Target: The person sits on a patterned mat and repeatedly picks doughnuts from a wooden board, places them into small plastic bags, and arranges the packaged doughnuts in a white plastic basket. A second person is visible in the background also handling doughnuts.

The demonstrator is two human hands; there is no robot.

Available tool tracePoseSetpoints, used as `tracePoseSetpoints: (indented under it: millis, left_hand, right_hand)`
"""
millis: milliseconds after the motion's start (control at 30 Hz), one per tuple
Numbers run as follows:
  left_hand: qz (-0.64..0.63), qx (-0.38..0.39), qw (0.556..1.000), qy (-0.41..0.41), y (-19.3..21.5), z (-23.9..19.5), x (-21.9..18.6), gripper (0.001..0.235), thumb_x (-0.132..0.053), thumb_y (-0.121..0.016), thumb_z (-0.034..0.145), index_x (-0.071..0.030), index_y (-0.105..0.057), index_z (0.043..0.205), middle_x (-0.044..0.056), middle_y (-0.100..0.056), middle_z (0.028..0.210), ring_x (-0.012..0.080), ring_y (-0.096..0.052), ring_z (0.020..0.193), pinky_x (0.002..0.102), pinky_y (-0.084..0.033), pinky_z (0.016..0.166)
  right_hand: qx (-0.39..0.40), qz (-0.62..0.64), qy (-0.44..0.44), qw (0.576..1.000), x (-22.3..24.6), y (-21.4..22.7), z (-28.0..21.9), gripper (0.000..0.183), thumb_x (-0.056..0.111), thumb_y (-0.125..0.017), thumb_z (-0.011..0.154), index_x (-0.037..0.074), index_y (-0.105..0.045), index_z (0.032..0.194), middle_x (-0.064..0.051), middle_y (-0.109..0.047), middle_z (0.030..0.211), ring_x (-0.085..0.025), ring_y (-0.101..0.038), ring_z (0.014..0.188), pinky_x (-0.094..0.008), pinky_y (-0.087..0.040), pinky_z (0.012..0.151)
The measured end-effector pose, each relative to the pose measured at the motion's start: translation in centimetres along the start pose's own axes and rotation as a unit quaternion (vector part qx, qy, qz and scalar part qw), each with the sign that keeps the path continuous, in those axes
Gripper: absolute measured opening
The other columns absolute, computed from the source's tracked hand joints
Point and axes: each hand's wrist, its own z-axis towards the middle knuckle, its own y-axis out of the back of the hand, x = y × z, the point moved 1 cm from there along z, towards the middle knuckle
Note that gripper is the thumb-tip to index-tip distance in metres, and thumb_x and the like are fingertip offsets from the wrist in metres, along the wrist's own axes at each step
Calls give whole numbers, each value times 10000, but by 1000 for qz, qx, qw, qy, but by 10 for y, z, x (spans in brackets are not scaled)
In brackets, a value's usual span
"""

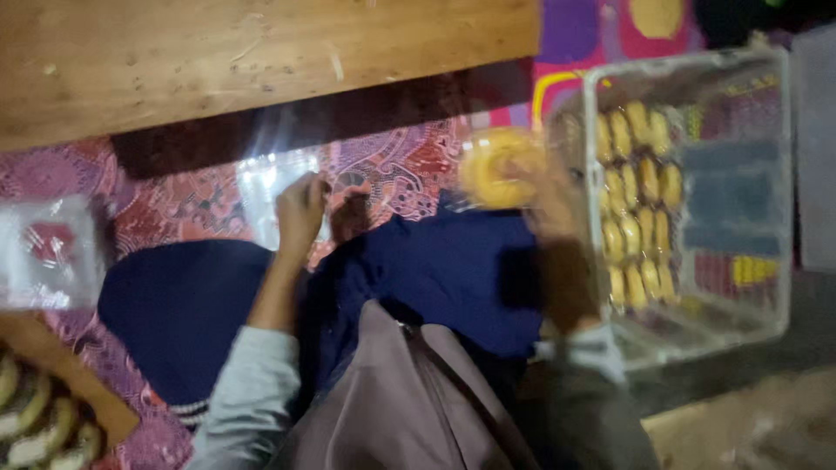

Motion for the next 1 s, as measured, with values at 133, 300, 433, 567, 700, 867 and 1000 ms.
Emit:
tracePoseSetpoints:
  millis: [133, 300, 433, 567, 700, 867, 1000]
  left_hand:
    - [399, -66, 914, -33, 86, -4, 58, 616, -237, -779, 751, 61, -619, 1265, 292, -672, 1038, 448, -647, 872, 524, -513, 700]
    - [284, -40, 958, 23, 96, -4, 82, 356, -188, -696, 954, -14, -606, 1250, 249, -627, 1204, 451, -628, 1088, 525, -526, 936]
    - [266, 29, 963, 19, 73, 18, 89, 383, -184, -701, 883, -1, -599, 1204, 277, -607, 1185, 483, -612, 995, 546, -520, 784]
    - [312, 77, 947, -7, 59, 32, 104, 276, -175, -714, 877, -43, -618, 1099, 217, -621, 1086, 455, -631, 1000, 539, -540, 803]
    - [309, 90, 946, 35, 57, 22, 116, 224, -154, -696, 890, -66, -626, 1084, 191, -629, 1099, 436, -649, 995, 529, -549, 843]
    - [292, 50, 955, 22, 61, 14, 102, 380, -97, -675, 814, -35, -622, 1185, 244, -610, 1171, 485, -629, 963, 552, -525, 768]
    - [316, 58, 946, 47, 57, 25, 95, 171, -181, -670, 1010, -69, -638, 1134, 232, -619, 1167, 474, -644, 1015, 559, -531, 824]
  right_hand:
    - [-252, -455, 161, 839, 92, 178, 50, 862, 368, -839, 980, -39, -361, 1571, -230, -465, 1545, -332, -478, 1424, -443, -394, 1179]
    - [-342, -532, 203, 748, 79, 325, 142, 757, 213, -822, 889, -22, -440, 1499, -212, -576, 1469, -374, -583, 1344, -398, -524, 1101]
    - [-231, -705, 255, 620, 43, 340, 184, 595, 325, -803, 1000, -83, -579, 1370, -347, -622, 1256, -502, -588, 1126, -541, -481, 948]
    - [-189, -661, 315, 655, 27, 307, 169, 296, 192, -703, 1055, 7, -665, 1283, -266, -698, 1183, -425, -662, 1099, -490, -531, 972]
    - [-134, -675, 254, 680, 7, 267, 162, 309, 126, -728, 931, 24, -688, 1220, -280, -713, 1089, -458, -685, 1006, -524, -565, 897]
    - [-153, -722, 198, 645, 0, 253, 167, 486, 119, -752, 858, -21, -648, 1312, -292, -704, 946, -486, -681, 854, -564, -541, 756]
    - [-124, -769, 176, 602, 8, 256, 157, 520, 179, -791, 864, -56, -661, 1310, -293, -703, 799, -470, -698, 740, -541, -554, 769]
